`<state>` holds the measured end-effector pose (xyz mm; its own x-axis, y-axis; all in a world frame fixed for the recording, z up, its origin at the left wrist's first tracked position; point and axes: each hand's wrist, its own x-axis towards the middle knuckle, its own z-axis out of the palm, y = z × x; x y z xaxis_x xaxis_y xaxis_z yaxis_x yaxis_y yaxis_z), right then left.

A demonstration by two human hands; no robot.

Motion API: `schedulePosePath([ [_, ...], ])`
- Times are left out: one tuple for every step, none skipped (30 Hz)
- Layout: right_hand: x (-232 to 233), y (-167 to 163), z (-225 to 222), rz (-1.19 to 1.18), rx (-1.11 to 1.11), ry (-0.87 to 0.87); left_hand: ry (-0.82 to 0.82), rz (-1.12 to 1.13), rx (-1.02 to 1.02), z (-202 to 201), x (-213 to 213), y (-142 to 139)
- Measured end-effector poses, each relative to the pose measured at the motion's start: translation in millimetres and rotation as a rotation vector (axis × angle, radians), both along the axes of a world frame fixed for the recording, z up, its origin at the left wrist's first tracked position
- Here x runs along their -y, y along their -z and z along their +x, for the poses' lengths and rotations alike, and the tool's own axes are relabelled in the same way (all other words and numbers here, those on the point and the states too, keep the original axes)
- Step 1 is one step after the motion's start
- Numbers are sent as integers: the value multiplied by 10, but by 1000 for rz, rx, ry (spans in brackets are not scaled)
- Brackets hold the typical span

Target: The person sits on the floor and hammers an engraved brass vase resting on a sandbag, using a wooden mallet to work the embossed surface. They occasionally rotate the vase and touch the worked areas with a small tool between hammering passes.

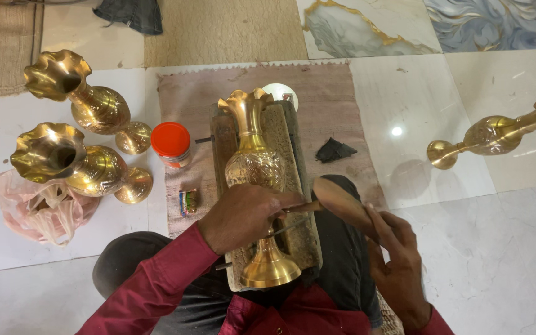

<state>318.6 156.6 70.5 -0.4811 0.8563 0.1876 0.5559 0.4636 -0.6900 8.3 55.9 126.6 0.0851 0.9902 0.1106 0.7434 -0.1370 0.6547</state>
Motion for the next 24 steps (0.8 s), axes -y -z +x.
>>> schedulePosePath([
  [-1,-57,-22,126,93,-91,-8,-20,-4,3,-1,-3],
  [29,-96,-60,64,48,-78,-11,-43,-7,6,5,-5],
  [35,-132,-102,8,-1,-67,-16,-61,-14,4,0,-4],
  [35,-164,-139,-50,-50,-59,-21,-13,19,-2,-3,-1],
  [43,-185,-169,-93,-31,-80,-29,30,57,-2,7,4],
  [43,-186,-210,-138,-12,-103,-40,73,94,1,22,11],
  [46,-177,-247,-181,5,-125,-41,89,103,7,38,21],
  [54,-159,-280,-134,59,-154,-38,105,111,14,45,29],
  [55,-136,-308,-86,111,-182,-34,123,119,20,48,39],
  [56,-118,-321,-38,164,-212,-39,108,104,21,45,46],
  [52,-103,-324,-66,134,-201,-46,93,90,24,41,51],
  [47,-90,-326,-95,105,-191,-56,77,75,26,43,54],
  [45,-82,-315,-125,78,-179,-63,51,63,34,47,55],
  [18,-83,-301,-29,177,-167,-71,29,48,40,40,54],
  [-9,-86,-285,67,274,-153,-76,7,34,44,33,52],
  [-15,-90,-264,157,374,-136,-77,23,43,51,37,50],
  [-28,-93,-246,74,214,-126,-79,43,51,58,36,49],
  [-36,-91,-241,-8,53,-117,-84,62,59,62,34,47],
  [-33,-89,-233,-94,-106,-109,-88,38,28,68,34,48],
  [-31,-92,-226,-209,-225,-109,-94,14,-3,78,25,50],
  [-23,-90,-226,-321,-345,-108,-100,-7,-35,83,16,53],
  [-12,-96,-222,-434,-464,-104,-99,-17,-8,82,17,54],
  [2,-106,-216,-423,-434,-75,-95,-28,20,85,18,56],
  [12,-120,-212,-409,-405,-46,-90,-37,47,85,11,56],
])
